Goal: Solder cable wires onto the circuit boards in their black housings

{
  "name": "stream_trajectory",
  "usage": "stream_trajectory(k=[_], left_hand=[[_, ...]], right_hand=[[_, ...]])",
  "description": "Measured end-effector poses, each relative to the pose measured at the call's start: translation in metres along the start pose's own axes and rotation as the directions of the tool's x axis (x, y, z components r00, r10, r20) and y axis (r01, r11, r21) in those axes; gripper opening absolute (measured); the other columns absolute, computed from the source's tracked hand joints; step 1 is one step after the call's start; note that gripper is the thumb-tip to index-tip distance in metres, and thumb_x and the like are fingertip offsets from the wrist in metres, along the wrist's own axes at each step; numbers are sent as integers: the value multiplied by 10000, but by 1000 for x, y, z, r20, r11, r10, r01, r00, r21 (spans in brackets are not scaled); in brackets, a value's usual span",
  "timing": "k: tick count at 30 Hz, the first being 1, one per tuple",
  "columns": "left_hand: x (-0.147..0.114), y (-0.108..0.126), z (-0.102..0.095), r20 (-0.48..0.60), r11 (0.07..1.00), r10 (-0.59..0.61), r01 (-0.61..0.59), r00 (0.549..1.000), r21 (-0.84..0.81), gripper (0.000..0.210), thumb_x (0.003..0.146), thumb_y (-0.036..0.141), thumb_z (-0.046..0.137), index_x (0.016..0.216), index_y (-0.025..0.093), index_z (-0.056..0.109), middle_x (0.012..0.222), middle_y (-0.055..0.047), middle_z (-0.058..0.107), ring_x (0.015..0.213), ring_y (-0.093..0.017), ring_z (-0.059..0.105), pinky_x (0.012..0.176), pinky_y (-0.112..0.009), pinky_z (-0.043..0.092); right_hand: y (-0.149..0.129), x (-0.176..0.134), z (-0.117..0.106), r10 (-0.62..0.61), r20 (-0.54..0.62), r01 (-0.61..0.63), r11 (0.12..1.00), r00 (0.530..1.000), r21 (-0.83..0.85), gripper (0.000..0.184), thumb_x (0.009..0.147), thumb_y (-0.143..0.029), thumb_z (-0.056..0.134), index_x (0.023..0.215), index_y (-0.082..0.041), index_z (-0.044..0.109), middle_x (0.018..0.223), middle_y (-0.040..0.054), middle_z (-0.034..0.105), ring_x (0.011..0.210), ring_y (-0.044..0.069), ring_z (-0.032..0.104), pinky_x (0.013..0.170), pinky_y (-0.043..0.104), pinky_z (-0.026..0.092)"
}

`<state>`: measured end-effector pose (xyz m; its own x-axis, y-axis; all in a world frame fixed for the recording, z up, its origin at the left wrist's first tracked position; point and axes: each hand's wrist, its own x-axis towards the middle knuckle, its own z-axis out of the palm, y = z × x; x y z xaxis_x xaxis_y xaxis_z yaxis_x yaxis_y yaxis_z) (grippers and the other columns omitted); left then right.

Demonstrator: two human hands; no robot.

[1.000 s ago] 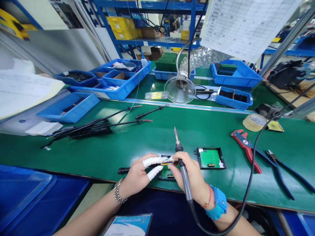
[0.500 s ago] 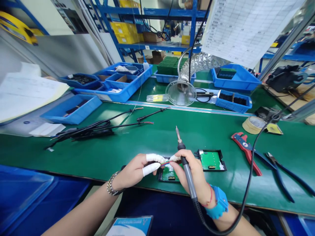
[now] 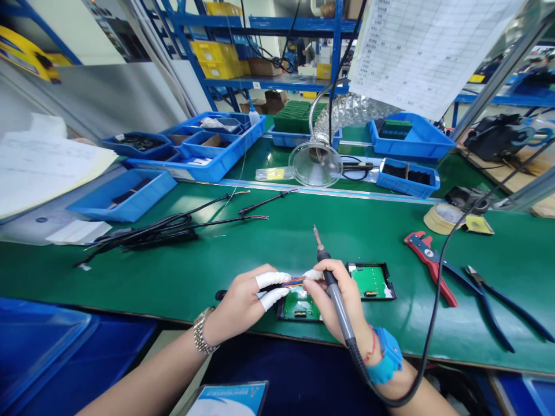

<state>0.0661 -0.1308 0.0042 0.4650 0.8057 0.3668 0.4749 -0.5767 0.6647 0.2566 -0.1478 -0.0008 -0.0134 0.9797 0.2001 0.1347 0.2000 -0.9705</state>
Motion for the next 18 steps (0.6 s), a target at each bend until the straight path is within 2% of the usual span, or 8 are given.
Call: stream_trajectory(k=[8,14,18], left_hand=[[2,2,2,-3,1000,-11,11,1000,-13,193,811,163,567,986,187,645,794,-37,625,704,-133,580,630,-231,468],[2,2,2,12,997,-52,53,999,-59,185,803,168,578,978,176,638,826,-43,628,729,-138,587,663,-244,479],[3,0,3,-23,996,-35,33,999,-80,170,802,176,579,962,172,634,828,-48,627,734,-141,591,667,-248,489]], right_hand=[[2,-2,-2,-40,-18,40,999,999,-9,258,750,-207,648,943,-234,480,789,-12,608,658,110,612,601,215,506],[6,-2,-3,-27,-5,27,1000,1000,0,239,767,-229,630,951,-237,477,803,0,616,676,126,619,609,234,506],[7,-2,-2,-15,-9,15,999,1000,-35,230,769,-254,624,946,-223,481,780,8,614,657,135,619,593,240,507]])
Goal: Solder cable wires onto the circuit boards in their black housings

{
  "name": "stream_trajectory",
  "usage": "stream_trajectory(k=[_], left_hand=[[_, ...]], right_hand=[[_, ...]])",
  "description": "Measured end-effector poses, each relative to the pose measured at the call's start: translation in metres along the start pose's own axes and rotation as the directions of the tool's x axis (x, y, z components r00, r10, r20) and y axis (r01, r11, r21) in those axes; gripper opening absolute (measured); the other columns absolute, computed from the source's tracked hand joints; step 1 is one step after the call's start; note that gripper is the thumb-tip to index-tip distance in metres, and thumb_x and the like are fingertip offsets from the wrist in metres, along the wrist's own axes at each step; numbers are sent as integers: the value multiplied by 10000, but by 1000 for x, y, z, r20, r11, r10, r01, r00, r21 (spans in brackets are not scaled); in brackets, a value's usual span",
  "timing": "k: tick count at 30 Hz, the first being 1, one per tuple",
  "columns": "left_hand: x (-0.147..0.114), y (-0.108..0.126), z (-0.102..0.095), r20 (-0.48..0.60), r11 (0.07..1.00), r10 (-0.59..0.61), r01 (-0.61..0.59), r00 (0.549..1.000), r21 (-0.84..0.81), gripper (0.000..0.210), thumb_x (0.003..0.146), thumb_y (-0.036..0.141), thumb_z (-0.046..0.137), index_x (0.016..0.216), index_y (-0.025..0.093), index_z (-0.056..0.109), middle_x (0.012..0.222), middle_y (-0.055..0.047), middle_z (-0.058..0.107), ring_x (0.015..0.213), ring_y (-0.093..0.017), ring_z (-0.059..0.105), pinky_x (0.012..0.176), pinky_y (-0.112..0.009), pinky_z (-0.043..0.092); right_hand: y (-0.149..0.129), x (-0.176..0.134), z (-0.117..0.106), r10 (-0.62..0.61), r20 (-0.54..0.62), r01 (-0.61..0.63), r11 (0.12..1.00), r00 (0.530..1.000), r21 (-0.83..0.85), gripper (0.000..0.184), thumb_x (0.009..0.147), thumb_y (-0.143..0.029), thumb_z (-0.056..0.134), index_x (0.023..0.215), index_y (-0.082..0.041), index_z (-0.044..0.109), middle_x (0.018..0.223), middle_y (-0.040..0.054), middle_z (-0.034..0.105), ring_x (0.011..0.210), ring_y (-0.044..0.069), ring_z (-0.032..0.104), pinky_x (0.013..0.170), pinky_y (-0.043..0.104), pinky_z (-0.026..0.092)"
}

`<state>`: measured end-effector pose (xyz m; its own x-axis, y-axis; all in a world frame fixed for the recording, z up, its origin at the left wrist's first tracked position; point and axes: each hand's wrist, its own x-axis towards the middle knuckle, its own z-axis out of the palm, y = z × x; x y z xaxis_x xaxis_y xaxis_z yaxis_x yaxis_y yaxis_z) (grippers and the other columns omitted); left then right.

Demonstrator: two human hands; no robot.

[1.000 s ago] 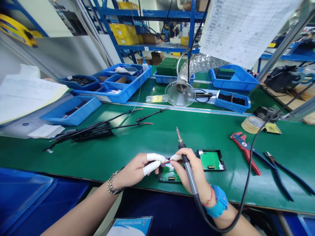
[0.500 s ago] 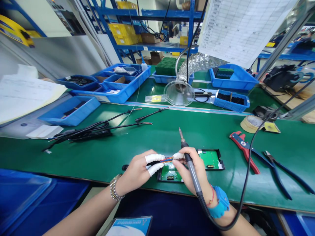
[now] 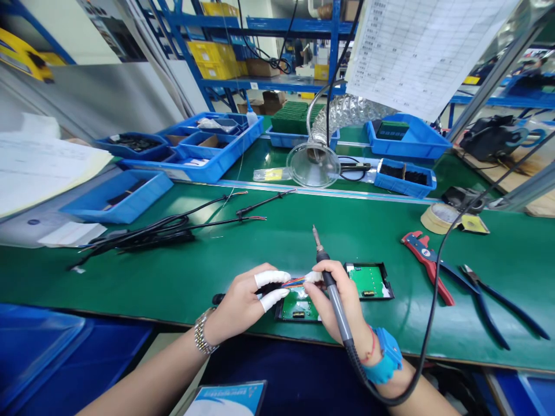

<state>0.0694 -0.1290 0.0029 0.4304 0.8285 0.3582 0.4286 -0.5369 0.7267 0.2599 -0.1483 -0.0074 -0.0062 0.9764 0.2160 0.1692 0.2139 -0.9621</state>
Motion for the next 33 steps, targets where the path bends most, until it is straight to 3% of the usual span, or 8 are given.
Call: stream_trajectory(k=[23,33], left_hand=[[1,-2,2,-116,997,70,-65,991,46,130,789,175,595,910,174,642,813,-56,630,721,-140,596,641,-253,499],[-1,-2,4,-115,997,59,-54,992,47,98,775,152,602,871,167,617,783,-43,609,701,-136,579,636,-253,480]], right_hand=[[1,-2,-3,41,-84,-44,998,996,-38,250,759,-291,635,937,-222,475,771,7,614,633,134,619,586,250,514],[-1,-4,0,-20,-59,19,999,998,-31,238,745,-214,638,925,-233,484,765,-6,621,638,126,629,562,211,514]])
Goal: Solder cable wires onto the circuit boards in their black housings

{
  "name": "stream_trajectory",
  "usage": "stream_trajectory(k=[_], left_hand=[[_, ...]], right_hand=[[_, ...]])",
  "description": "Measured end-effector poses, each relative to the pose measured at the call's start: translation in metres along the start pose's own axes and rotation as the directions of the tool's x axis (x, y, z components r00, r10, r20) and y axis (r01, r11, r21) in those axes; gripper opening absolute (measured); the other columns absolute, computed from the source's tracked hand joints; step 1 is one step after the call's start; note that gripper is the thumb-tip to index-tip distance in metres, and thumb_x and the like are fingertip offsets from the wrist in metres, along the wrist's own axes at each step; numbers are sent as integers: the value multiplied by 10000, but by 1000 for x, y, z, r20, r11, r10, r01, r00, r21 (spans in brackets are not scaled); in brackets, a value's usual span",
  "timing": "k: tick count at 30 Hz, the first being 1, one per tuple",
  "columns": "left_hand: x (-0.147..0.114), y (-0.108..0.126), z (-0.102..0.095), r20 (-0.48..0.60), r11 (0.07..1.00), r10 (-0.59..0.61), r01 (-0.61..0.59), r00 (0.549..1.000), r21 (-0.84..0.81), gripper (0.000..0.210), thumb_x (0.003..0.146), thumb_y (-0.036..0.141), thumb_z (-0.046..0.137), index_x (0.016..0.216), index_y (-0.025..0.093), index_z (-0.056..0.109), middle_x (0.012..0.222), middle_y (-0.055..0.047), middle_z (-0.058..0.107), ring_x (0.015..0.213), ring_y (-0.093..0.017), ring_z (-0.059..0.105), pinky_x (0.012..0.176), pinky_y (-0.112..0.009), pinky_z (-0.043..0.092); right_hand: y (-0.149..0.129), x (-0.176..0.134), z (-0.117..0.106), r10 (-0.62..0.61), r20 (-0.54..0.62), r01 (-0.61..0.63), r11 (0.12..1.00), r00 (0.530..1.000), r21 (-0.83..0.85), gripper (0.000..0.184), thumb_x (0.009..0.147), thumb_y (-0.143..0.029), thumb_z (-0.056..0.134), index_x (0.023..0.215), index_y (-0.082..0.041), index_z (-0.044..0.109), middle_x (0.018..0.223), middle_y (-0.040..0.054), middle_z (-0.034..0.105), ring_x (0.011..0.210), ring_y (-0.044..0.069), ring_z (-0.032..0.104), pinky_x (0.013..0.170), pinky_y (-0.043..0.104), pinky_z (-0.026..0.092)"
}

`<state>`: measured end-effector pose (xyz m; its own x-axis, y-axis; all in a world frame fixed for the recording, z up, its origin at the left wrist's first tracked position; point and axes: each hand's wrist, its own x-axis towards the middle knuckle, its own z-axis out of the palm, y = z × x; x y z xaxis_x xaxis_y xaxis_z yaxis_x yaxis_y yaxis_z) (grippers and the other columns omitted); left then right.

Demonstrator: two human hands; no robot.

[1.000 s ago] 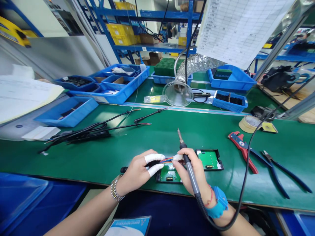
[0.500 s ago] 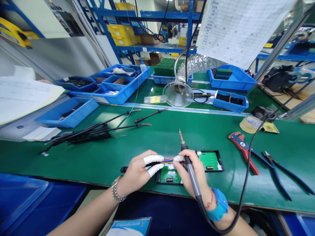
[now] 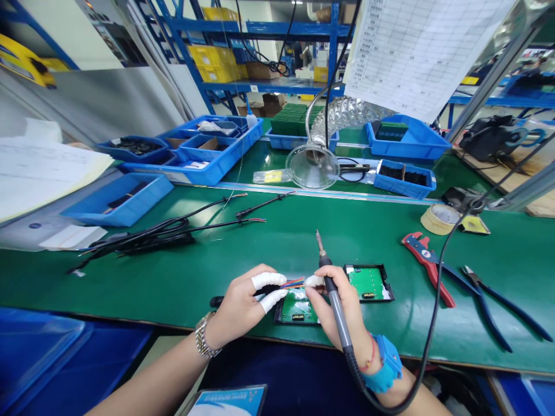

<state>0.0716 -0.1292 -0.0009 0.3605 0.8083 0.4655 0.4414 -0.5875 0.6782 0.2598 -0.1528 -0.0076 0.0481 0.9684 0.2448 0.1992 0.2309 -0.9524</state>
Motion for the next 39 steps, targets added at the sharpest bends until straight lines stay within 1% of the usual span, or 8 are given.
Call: stream_trajectory(k=[6,11,16,23,28,31,36,39], left_hand=[[-1,1,-1,-2,1000,4,-4,1000,-12,107,766,127,611,868,154,619,786,-45,606,708,-135,578,642,-245,473],[-3,1,1,18,1000,-8,8,1000,-13,119,779,128,597,888,163,628,801,-48,608,721,-137,577,655,-251,473],[-4,0,1,48,1000,-13,14,999,-15,142,793,134,585,922,167,635,819,-49,615,741,-139,578,666,-251,471],[-5,2,-4,126,998,-58,58,990,10,182,844,175,521,985,169,637,840,-58,625,753,-147,575,677,-261,466],[-2,4,-6,239,996,-90,83,967,37,241,879,222,461,1047,183,630,921,-64,648,827,-172,585,740,-287,458],[4,7,-9,280,988,-149,152,948,12,258,886,244,451,1087,193,605,966,-42,660,846,-161,598,760,-267,449],[12,12,-14,384,947,-238,300,892,-111,215,897,266,420,960,184,609,801,13,670,720,-121,599,678,-216,433],[15,13,-15,402,932,-258,337,878,-137,215,895,270,417,958,181,603,772,16,664,682,-116,589,644,-211,428]], right_hand=[[0,0,0,-15,15,15,999,1000,39,246,743,-187,636,929,-237,483,798,-6,630,665,117,630,593,205,524],[1,0,1,0,19,-2,996,1000,90,269,752,-194,635,955,-233,463,866,25,645,729,135,645,654,242,537],[2,0,0,4,21,-6,994,1000,112,240,779,-218,615,963,-232,462,918,45,650,801,155,654,713,275,539],[2,0,2,-3,44,-2,995,999,104,227,787,-199,606,965,-239,472,878,25,645,737,133,646,688,249,529],[0,1,4,-20,31,17,995,999,96,233,774,-183,617,952,-246,481,838,2,633,723,121,628,683,237,512],[-3,4,3,-17,22,16,998,1000,68,234,773,-193,621,954,-253,485,816,-12,625,680,109,616,642,215,500],[-5,5,3,-28,13,27,998,1000,61,240,767,-196,626,948,-261,482,817,-18,611,689,105,608,627,203,490],[-5,4,3,-33,30,30,996,999,85,272,754,-192,635,961,-260,474,854,-9,610,709,108,605,654,214,495]])
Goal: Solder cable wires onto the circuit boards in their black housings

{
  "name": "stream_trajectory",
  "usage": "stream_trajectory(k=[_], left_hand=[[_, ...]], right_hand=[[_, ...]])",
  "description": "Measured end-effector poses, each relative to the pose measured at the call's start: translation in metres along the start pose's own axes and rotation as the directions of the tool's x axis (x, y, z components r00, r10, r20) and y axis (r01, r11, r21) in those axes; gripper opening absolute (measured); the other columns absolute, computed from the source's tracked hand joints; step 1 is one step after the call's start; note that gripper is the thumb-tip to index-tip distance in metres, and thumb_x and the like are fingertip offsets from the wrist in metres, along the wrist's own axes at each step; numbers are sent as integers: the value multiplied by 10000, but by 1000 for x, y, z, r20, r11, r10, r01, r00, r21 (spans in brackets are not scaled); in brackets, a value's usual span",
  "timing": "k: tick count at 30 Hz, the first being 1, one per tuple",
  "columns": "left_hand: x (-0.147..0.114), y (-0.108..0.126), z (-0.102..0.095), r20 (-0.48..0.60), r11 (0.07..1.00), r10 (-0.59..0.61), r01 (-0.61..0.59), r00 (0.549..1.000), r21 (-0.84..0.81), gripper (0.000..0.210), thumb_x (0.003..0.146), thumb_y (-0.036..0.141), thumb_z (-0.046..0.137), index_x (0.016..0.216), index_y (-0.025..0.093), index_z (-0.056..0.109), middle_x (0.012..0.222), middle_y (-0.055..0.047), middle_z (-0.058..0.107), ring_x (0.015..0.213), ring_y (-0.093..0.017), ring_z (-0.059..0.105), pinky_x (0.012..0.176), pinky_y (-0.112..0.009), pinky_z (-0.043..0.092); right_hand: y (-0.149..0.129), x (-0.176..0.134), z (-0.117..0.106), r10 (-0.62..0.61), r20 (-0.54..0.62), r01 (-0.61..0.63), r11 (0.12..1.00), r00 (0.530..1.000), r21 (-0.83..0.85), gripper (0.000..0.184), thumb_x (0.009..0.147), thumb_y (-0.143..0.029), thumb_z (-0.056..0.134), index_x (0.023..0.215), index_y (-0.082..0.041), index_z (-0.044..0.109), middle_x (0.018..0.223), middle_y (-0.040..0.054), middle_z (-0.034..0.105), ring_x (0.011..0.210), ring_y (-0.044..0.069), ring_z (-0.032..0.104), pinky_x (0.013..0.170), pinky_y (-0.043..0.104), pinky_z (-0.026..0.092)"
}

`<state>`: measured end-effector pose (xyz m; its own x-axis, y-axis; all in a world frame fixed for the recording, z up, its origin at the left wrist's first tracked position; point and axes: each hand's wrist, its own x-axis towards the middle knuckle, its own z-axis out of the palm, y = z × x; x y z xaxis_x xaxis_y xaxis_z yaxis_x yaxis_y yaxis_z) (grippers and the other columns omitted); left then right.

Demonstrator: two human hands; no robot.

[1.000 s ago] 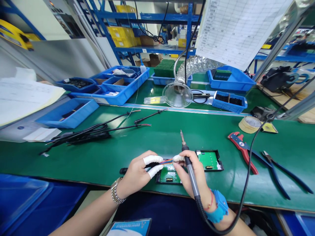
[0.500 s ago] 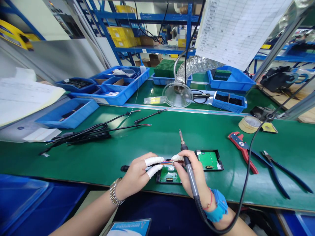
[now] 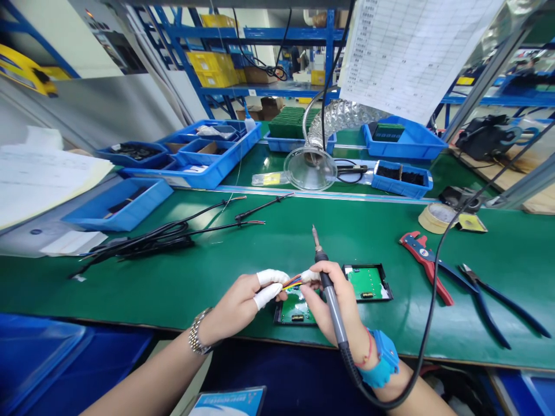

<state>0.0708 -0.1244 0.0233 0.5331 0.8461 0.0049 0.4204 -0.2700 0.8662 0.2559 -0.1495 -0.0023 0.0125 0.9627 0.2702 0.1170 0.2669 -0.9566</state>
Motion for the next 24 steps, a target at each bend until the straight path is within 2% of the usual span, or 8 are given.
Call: stream_trajectory(k=[3,6,9,11,14,18,24], left_hand=[[0,1,1,12,999,29,-30,999,22,208,890,252,420,945,181,608,764,14,662,669,-112,585,637,-209,428],[-1,0,5,-20,989,133,-132,991,65,187,876,225,448,943,178,615,817,-4,674,705,-116,600,666,-210,438],[-3,-4,9,-70,950,296,-286,953,124,172,837,213,515,966,171,620,839,-29,675,696,-127,597,651,-220,445],[-3,-7,11,-73,925,363,-350,929,148,190,825,200,531,992,173,619,836,-35,674,691,-132,594,644,-225,447],[0,-10,9,-83,953,280,-266,957,142,182,837,212,527,997,186,609,857,-23,674,732,-133,605,678,-224,451],[4,-9,3,-77,989,112,-104,991,105,141,843,256,533,948,188,598,820,8,664,723,-121,597,684,-212,441],[4,-7,1,-34,996,69,-67,997,66,152,843,278,529,935,188,610,834,9,663,735,-122,588,695,-215,433]], right_hand=[[-2,0,0,42,13,-43,999,999,6,270,759,-211,629,970,-249,467,855,3,616,704,114,609,657,228,497],[-7,3,1,115,25,-115,993,993,30,245,764,-238,619,952,-235,463,790,-2,615,647,113,604,599,223,491],[-10,7,1,214,55,-220,965,975,142,268,741,-238,635,931,-228,447,680,-36,588,558,97,574,523,202,470],[-10,8,1,277,94,-292,927,956,234,287,737,-231,638,938,-230,433,618,-58,573,516,86,551,495,190,458],[-8,9,1,300,101,-316,904,949,289,298,747,-232,637,957,-232,427,597,-61,586,514,86,554,505,194,466],[-10,8,1,245,49,-249,928,968,277,302,738,-245,654,944,-227,433,682,-31,629,572,105,602,563,225,508],[-17,8,5,203,9,-199,949,979,245,307,709,-261,678,903,-216,445,703,-25,626,574,107,611,563,227,518]])
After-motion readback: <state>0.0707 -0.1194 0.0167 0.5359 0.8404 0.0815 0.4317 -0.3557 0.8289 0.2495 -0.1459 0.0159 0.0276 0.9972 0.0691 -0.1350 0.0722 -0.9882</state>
